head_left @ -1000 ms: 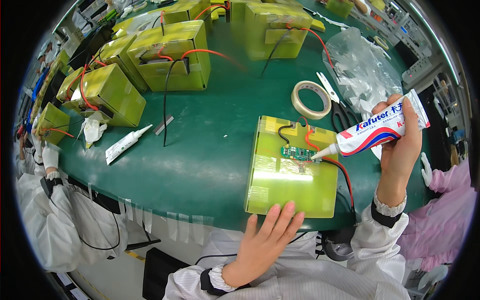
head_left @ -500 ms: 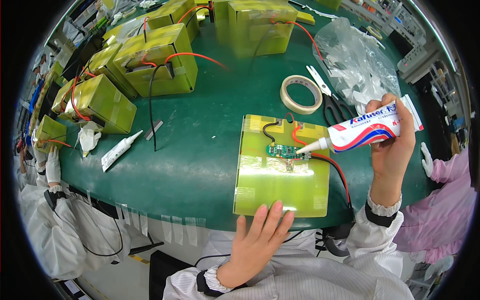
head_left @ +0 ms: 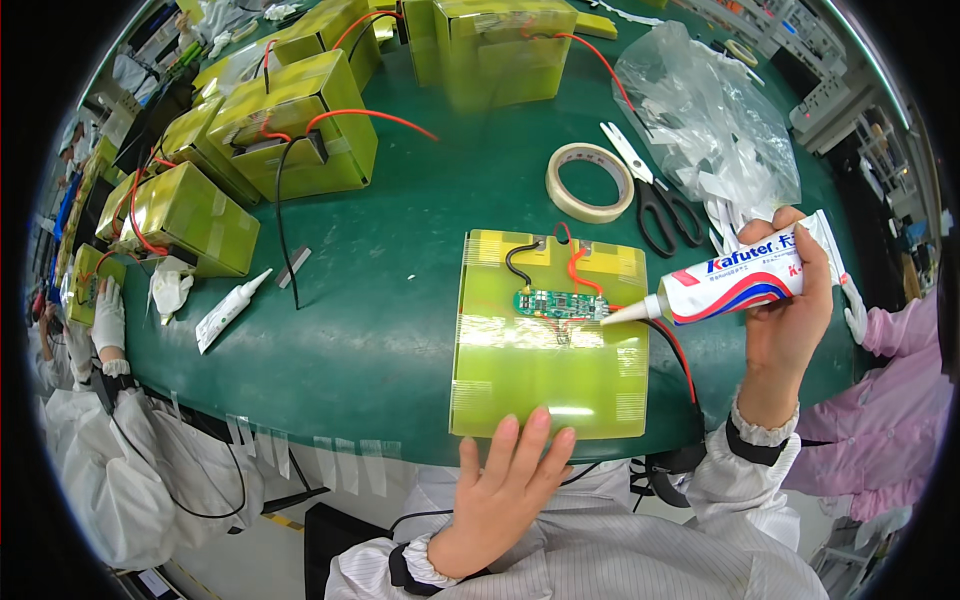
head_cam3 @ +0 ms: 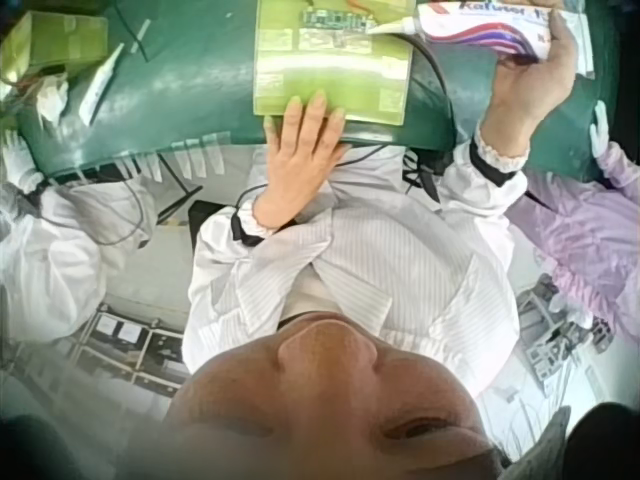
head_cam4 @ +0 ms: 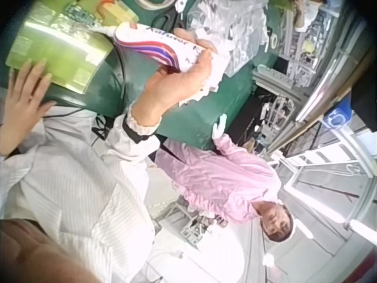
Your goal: The person assembles multi-cell battery packs by cutting tape with scissors, applying adhesive from a tube with an adhesive dispenser, and securing wiring components to a wiring board.
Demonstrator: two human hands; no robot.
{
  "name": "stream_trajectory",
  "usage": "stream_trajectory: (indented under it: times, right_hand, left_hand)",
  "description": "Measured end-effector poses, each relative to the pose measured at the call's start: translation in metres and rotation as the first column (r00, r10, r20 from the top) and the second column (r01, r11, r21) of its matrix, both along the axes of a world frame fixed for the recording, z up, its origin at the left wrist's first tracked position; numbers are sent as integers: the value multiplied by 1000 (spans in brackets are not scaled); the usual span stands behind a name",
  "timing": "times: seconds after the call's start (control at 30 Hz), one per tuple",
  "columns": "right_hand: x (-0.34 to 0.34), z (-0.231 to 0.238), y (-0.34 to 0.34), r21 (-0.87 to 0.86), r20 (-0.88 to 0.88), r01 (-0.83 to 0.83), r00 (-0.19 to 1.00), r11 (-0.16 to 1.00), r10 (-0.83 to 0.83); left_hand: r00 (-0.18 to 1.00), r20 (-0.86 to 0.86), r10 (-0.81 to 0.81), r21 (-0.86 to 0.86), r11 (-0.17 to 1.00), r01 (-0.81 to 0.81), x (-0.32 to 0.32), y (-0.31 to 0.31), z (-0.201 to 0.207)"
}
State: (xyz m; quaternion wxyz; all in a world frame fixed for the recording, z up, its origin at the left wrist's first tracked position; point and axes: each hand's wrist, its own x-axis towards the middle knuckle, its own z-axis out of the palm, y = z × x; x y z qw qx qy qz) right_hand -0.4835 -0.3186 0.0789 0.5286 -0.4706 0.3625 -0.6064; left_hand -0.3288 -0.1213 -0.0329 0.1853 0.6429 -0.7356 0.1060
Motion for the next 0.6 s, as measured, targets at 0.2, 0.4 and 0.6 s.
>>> stream_trajectory:
  times: [0.2, 0.4, 0.6]
  right_hand:
    - [3, -7, 0, -23, -16, 27, 999, 999, -27]
    - [7, -12, 0, -3, -48, 70, 996, 998, -70]
    - [9, -6, 4, -44, -80, 65, 994, 997, -68]
  left_hand:
    - [1000, -5, 1, -4, 1000, -1, 0, 0, 0]
    - [1000, 4, 0, 5, 1000, 0, 0, 1, 0]
    - [1000, -3, 4, 8, 1000, -4, 0, 0, 0]
